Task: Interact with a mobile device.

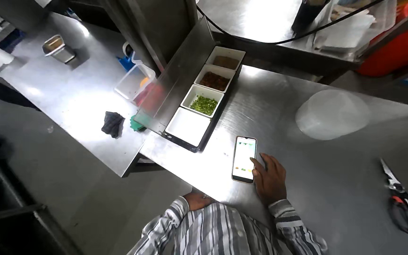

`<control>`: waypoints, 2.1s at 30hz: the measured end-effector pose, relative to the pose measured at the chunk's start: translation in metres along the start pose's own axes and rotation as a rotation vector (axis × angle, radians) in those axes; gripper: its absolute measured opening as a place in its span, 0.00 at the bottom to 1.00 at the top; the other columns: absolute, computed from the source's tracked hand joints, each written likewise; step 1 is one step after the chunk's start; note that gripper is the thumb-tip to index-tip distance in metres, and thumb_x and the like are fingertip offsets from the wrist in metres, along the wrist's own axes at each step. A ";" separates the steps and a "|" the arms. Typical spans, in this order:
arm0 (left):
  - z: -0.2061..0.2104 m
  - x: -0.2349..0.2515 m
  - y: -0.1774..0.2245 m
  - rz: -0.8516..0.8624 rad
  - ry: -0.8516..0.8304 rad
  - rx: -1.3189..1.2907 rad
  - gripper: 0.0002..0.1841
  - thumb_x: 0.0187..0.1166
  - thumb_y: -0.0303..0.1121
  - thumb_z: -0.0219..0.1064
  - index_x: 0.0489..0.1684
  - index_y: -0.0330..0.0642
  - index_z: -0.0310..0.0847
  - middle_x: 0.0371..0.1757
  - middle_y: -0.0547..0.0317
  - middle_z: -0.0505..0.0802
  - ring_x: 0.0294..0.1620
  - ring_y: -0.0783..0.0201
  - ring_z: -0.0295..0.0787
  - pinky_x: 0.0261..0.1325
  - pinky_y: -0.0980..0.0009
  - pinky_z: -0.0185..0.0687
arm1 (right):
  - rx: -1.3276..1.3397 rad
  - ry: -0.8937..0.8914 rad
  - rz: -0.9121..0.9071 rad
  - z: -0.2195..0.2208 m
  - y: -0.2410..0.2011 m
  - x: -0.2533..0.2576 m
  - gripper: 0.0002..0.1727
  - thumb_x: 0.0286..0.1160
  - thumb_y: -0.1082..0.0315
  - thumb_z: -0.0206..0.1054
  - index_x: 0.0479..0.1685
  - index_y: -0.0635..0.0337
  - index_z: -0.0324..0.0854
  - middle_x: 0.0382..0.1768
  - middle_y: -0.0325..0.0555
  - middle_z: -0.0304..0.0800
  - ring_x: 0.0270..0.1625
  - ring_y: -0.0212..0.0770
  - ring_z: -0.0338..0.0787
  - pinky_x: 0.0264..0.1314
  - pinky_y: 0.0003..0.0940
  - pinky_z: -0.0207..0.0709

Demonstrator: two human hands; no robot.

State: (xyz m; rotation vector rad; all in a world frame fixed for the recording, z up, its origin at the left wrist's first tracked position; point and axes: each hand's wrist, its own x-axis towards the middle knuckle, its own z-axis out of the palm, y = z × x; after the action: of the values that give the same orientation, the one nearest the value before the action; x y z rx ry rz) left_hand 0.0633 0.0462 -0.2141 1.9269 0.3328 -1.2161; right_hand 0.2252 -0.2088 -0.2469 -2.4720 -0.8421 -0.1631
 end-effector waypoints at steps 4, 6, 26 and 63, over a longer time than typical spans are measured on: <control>-0.022 -0.053 0.067 -0.176 0.011 -0.067 0.27 0.94 0.44 0.52 0.75 0.27 0.76 0.79 0.31 0.79 0.85 0.40 0.70 0.88 0.45 0.56 | 0.004 -0.011 0.058 -0.003 -0.002 0.003 0.37 0.85 0.38 0.36 0.70 0.46 0.87 0.78 0.58 0.77 0.81 0.65 0.72 0.78 0.66 0.62; -0.019 -0.054 0.067 -0.166 0.049 -0.090 0.26 0.94 0.43 0.51 0.74 0.28 0.77 0.78 0.32 0.80 0.84 0.41 0.72 0.87 0.46 0.57 | 0.034 0.020 0.060 -0.003 0.000 0.002 0.38 0.86 0.37 0.36 0.69 0.48 0.87 0.78 0.57 0.78 0.80 0.63 0.74 0.78 0.64 0.63; 0.004 -0.021 0.008 -0.085 -0.085 0.126 0.36 0.95 0.54 0.40 0.70 0.22 0.75 0.73 0.23 0.81 0.79 0.33 0.75 0.81 0.36 0.64 | 0.165 0.121 0.022 -0.002 0.005 -0.001 0.36 0.87 0.39 0.40 0.54 0.51 0.93 0.70 0.58 0.84 0.73 0.61 0.80 0.75 0.62 0.67; -0.005 -0.013 0.007 0.006 -0.033 0.084 0.31 0.96 0.49 0.42 0.73 0.27 0.77 0.76 0.29 0.82 0.82 0.40 0.73 0.87 0.44 0.59 | 0.071 0.004 -0.032 -0.001 0.004 -0.002 0.33 0.86 0.39 0.41 0.61 0.43 0.91 0.75 0.57 0.79 0.80 0.64 0.71 0.79 0.67 0.58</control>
State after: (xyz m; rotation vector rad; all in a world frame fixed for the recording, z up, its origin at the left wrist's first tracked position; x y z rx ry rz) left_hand 0.0637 0.0478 -0.1986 1.9753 0.2629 -1.2748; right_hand 0.2259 -0.2133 -0.2486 -2.3925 -0.8710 -0.1474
